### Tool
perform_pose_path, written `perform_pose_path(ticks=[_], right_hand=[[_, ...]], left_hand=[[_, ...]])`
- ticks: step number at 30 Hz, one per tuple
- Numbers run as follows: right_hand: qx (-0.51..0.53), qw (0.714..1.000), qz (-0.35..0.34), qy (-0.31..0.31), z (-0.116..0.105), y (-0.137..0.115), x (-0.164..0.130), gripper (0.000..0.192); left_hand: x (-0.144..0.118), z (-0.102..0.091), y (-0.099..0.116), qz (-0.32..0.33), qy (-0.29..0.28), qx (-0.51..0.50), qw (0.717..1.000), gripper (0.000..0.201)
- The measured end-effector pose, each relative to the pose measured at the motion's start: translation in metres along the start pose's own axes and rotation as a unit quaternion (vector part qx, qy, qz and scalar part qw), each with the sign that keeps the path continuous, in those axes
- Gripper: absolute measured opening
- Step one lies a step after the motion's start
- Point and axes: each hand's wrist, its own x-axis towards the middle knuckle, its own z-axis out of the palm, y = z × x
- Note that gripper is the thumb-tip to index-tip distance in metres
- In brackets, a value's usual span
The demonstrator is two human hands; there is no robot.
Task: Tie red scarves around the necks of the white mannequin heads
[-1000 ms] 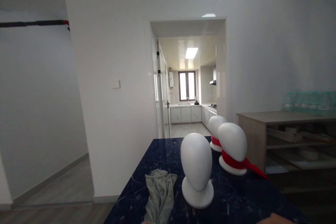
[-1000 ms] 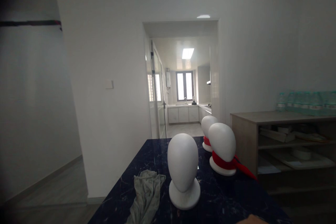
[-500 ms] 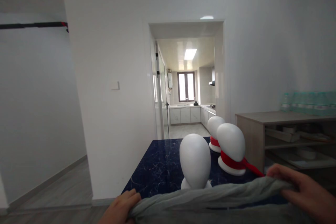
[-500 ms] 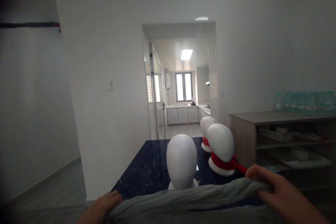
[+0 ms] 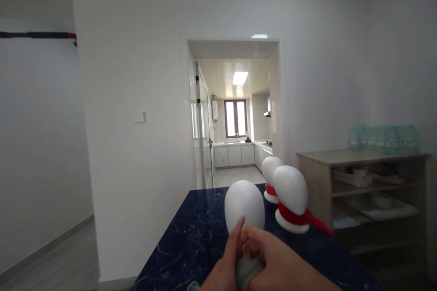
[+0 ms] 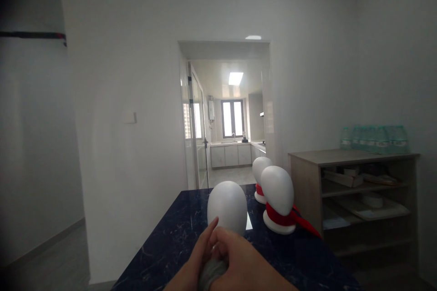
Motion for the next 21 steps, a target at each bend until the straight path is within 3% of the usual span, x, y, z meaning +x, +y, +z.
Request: perform_pose_path(ticks=[3, 7, 8, 11, 14, 16, 18, 21], right_hand=[[-0.018, 0.999, -0.005, 0.026, -0.001, 0.004, 0.003, 0.048], [-0.028, 0.995, 0.053, -0.081, -0.027, 0.004, -0.012, 0.042], [-0.036, 0.992, 0.059, -0.104, -0.033, 0.004, -0.016, 0.037], [-0.032, 0.992, 0.06, -0.108, -0.038, 0.007, -0.018, 0.029], [0.038, 0.995, 0.018, -0.086, -0.025, 0.014, -0.007, 0.036], [0.105, 0.991, -0.018, -0.081, -0.01, 0.021, 0.006, 0.049], [0.159, 0.981, -0.044, -0.106, 0.006, 0.027, 0.019, 0.057], [0.183, 0.963, -0.066, -0.188, 0.024, 0.036, 0.036, 0.049]], left_hand=[[0.011, -0.007, 0.01, -0.013, -0.045, -0.021, 0.999, 0.077], [-0.002, -0.028, 0.036, -0.114, -0.059, 0.065, 0.99, 0.025], [-0.007, -0.034, 0.044, -0.142, -0.06, 0.075, 0.985, 0.02], [-0.015, -0.048, 0.06, -0.194, -0.072, -0.031, 0.978, 0.027], [-0.009, -0.05, 0.066, -0.136, -0.059, -0.237, 0.96, 0.026], [0.001, -0.049, 0.072, -0.077, -0.058, -0.321, 0.942, 0.025], [0.015, -0.05, 0.084, -0.041, -0.066, -0.347, 0.935, 0.029], [0.036, -0.062, 0.112, 0.016, -0.059, -0.336, 0.94, 0.039]])
